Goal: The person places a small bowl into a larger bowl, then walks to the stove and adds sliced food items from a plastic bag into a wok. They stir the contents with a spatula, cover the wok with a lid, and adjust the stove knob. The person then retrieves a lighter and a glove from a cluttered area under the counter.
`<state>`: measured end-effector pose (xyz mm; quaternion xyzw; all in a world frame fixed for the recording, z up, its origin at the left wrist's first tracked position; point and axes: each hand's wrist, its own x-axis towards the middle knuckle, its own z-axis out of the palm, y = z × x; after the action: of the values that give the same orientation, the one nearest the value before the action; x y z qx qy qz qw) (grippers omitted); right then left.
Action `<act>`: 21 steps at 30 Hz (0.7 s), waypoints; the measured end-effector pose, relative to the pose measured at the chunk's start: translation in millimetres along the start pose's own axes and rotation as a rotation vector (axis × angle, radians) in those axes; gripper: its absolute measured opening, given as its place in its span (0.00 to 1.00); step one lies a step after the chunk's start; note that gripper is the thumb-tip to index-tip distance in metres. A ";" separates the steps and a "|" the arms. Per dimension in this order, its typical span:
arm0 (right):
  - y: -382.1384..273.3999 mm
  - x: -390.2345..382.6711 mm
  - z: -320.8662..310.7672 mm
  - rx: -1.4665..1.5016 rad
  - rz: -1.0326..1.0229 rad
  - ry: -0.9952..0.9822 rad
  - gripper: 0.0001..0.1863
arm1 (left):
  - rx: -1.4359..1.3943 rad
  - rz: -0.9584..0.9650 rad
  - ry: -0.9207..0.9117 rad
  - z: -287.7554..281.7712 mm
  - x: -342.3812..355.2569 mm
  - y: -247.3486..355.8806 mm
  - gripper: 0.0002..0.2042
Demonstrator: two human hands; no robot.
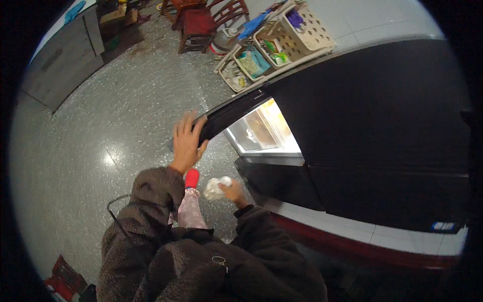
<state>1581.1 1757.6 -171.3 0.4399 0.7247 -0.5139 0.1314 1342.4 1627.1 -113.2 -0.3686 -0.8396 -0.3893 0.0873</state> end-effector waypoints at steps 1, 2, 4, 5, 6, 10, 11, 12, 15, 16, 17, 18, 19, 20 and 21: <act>17.1 17.0 -9.0 0.123 0.198 0.000 0.16 | 0.148 -0.038 0.033 7.9 15.2 -10.6 0.35; 34.5 31.9 -17.4 0.404 0.220 0.076 0.16 | 0.141 -0.123 -0.079 15.2 26.4 -20.6 0.35; 63.7 72.2 -42.7 0.846 0.168 0.203 0.14 | 0.112 -0.332 -0.364 30.2 42.0 -37.8 0.36; 77.0 90.4 -58.6 1.011 0.147 0.301 0.13 | 0.128 -0.274 -0.283 35.4 45.2 -43.2 0.36; 89.1 108.0 -77.6 1.035 -0.013 0.281 0.13 | 0.134 -0.257 -0.284 37.9 46.8 -49.0 0.36; 105.7 182.2 -166.9 0.821 -0.501 0.510 0.13 | 0.092 -0.214 -0.283 34.8 45.8 -59.4 0.35; 98.1 203.4 -184.6 0.554 -0.605 0.677 0.12 | 0.069 -0.179 -0.244 33.5 48.7 -61.4 0.35; 87.1 222.5 -201.3 0.371 -0.692 0.706 0.11 | 0.071 -0.155 -0.207 32.6 49.8 -60.5 0.33; 52.6 236.7 -249.6 -0.115 -0.629 0.813 0.11 | 0.047 -0.176 -0.215 31.1 53.2 -57.1 0.33; 44.6 232.9 -249.1 -0.219 -0.590 0.889 0.11 | 0.048 -0.173 -0.213 31.1 53.5 -56.0 0.33; 35.3 227.5 -249.0 -0.202 -0.544 0.834 0.10 | 0.048 -0.176 -0.217 31.0 53.6 -55.1 0.33; 30.7 221.9 -234.3 -0.169 -0.491 0.835 0.10 | 0.045 -0.177 -0.218 31.3 52.9 -54.3 0.33; 24.9 214.8 -225.3 -0.136 -0.439 0.842 0.10 | 0.063 -0.168 -0.215 31.3 51.5 -53.2 0.33; 21.5 208.7 -211.8 -0.126 -0.434 0.825 0.08 | 0.081 -0.156 -0.207 31.7 49.3 -52.0 0.33; 24.6 198.6 -187.0 0.238 -0.457 0.636 0.07 | 0.093 -0.124 -0.177 32.3 46.7 -50.4 0.33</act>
<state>1534.2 2020.4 -232.6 0.4166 0.7438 -0.4484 -0.2684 1279.0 1654.6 -144.6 -0.3445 -0.8823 -0.3208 0.0057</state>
